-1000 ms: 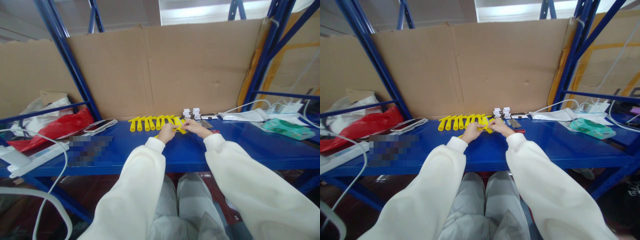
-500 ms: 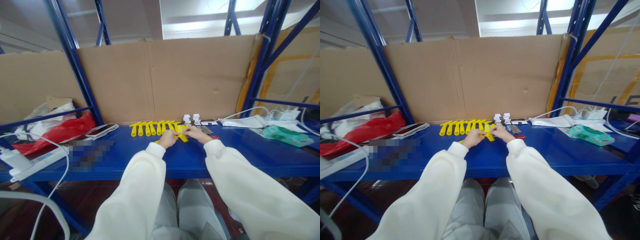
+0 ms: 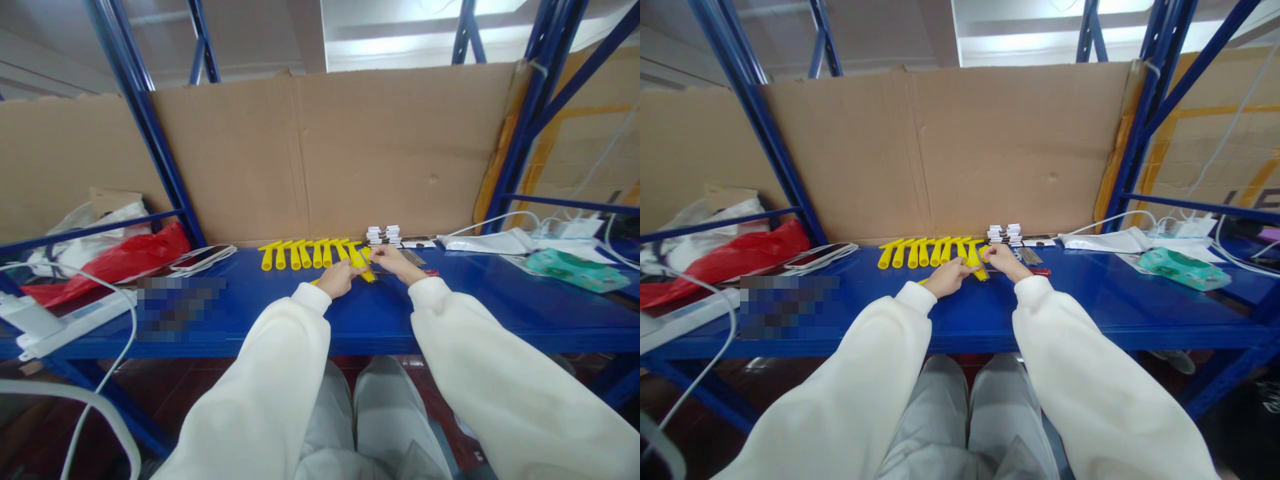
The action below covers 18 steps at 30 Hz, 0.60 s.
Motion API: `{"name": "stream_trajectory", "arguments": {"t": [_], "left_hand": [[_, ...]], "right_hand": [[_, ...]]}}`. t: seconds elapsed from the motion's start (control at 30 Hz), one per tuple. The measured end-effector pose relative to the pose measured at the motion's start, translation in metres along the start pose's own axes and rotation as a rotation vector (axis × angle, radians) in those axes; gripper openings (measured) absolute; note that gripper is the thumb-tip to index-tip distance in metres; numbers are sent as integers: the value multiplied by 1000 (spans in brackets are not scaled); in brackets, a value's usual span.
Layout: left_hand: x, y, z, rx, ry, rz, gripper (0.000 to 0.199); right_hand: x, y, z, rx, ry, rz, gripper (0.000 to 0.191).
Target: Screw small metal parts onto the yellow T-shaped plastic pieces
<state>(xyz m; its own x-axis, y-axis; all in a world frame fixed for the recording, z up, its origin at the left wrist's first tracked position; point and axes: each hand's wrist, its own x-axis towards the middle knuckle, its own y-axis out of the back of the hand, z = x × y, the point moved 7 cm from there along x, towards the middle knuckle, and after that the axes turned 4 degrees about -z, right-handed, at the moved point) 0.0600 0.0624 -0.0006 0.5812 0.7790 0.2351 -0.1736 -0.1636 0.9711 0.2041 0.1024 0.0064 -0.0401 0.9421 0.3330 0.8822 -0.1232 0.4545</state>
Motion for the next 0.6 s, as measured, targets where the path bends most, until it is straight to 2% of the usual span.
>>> {"name": "stream_trajectory", "arguments": {"t": [0.23,0.5,0.6], "left_hand": [[2,0,-6,-15,-11,0,42],[2,6,-11,-74,65,86,38],[2,7,-11,-108,93,87,37]], "right_hand": [[-6,4,-7,14,-33,17,9],[-9,-9,-4,-21,-37,-180,7],[-10,-13,-3,-58,-8,-217,7]]}}
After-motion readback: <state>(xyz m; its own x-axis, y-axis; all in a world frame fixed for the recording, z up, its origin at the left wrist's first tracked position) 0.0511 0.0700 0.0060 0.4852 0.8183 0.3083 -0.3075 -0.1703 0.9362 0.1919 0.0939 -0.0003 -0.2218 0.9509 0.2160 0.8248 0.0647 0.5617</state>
